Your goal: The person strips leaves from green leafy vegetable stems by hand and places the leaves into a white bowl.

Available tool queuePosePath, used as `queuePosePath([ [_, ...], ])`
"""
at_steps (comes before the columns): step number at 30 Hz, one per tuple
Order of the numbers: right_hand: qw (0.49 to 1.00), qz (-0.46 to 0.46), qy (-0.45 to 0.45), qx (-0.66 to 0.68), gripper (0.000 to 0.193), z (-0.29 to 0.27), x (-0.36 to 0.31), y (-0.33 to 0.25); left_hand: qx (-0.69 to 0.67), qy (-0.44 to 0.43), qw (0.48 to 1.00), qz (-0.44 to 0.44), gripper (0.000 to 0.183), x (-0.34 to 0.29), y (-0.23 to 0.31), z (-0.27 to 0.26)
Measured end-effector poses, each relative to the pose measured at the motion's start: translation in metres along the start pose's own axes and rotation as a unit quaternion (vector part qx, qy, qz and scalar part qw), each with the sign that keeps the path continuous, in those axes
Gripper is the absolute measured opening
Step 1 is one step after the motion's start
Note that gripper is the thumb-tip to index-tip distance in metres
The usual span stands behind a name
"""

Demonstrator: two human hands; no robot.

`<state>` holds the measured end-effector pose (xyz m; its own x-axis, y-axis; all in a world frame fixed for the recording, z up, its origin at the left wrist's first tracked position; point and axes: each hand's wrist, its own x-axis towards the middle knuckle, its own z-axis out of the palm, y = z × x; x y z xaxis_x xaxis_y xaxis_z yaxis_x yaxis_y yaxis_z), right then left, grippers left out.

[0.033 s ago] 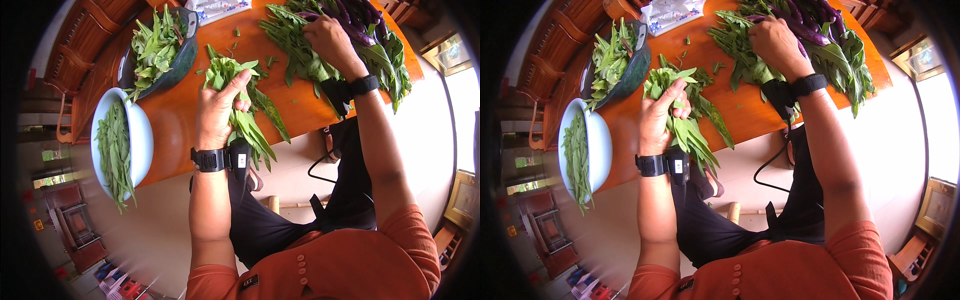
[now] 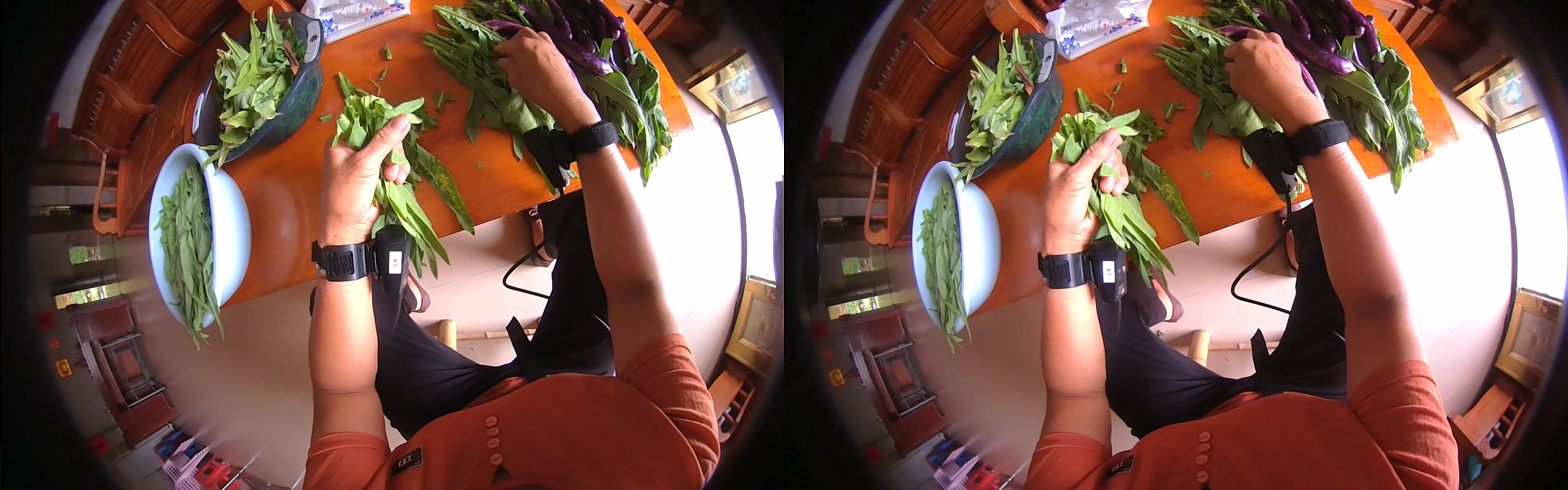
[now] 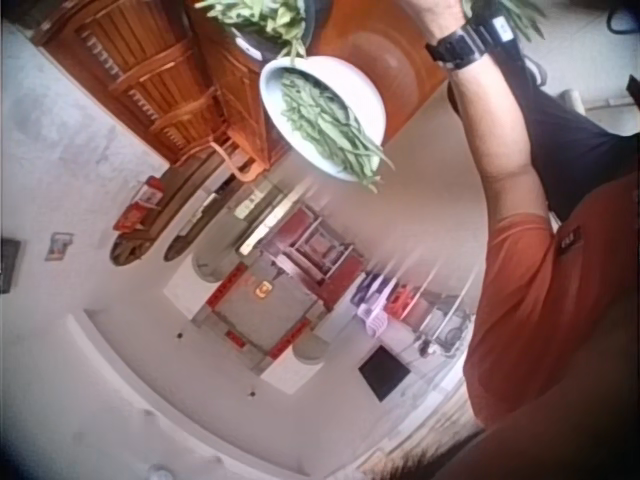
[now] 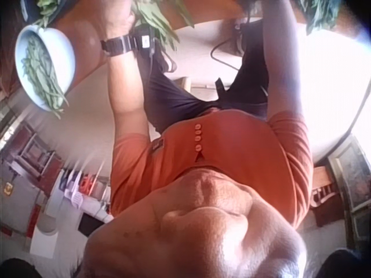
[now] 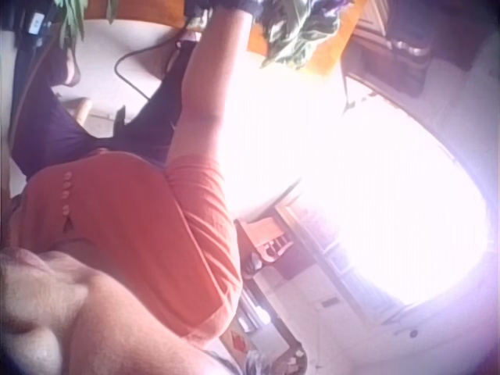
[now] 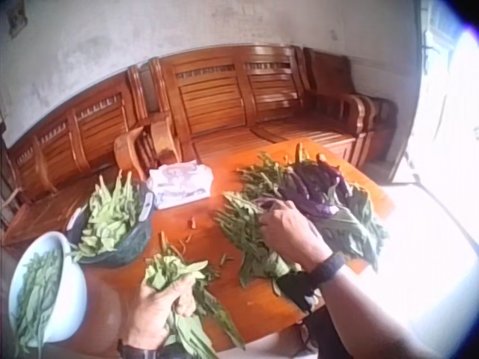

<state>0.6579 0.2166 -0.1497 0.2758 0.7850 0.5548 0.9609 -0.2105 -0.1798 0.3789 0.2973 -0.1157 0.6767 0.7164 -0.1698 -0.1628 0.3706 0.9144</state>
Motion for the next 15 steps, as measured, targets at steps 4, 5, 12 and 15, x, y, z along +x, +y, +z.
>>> queuePosePath([
  [4,0.999,-0.033,-0.001,-0.019,0.017,0.004,0.006,0.006,0.029,0.023,0.999,-0.02,0.017,-0.002,0.002,-0.001],
  [5,0.996,-0.084,0.025,-0.017,0.019,0.003,0.009,0.011,0.043,0.036,0.998,-0.028,0.02,-0.001,0.002,0.0],
  [12,0.995,0.042,-0.071,-0.057,0.021,-0.007,0.004,-0.01,0.015,0.021,1.0,-0.014,0.027,0.001,0.0,-0.004],
  [15,0.988,0.051,-0.105,-0.099,0.018,-0.006,0.005,-0.013,0.007,0.022,1.0,-0.006,0.025,0.002,-0.001,-0.006],
])
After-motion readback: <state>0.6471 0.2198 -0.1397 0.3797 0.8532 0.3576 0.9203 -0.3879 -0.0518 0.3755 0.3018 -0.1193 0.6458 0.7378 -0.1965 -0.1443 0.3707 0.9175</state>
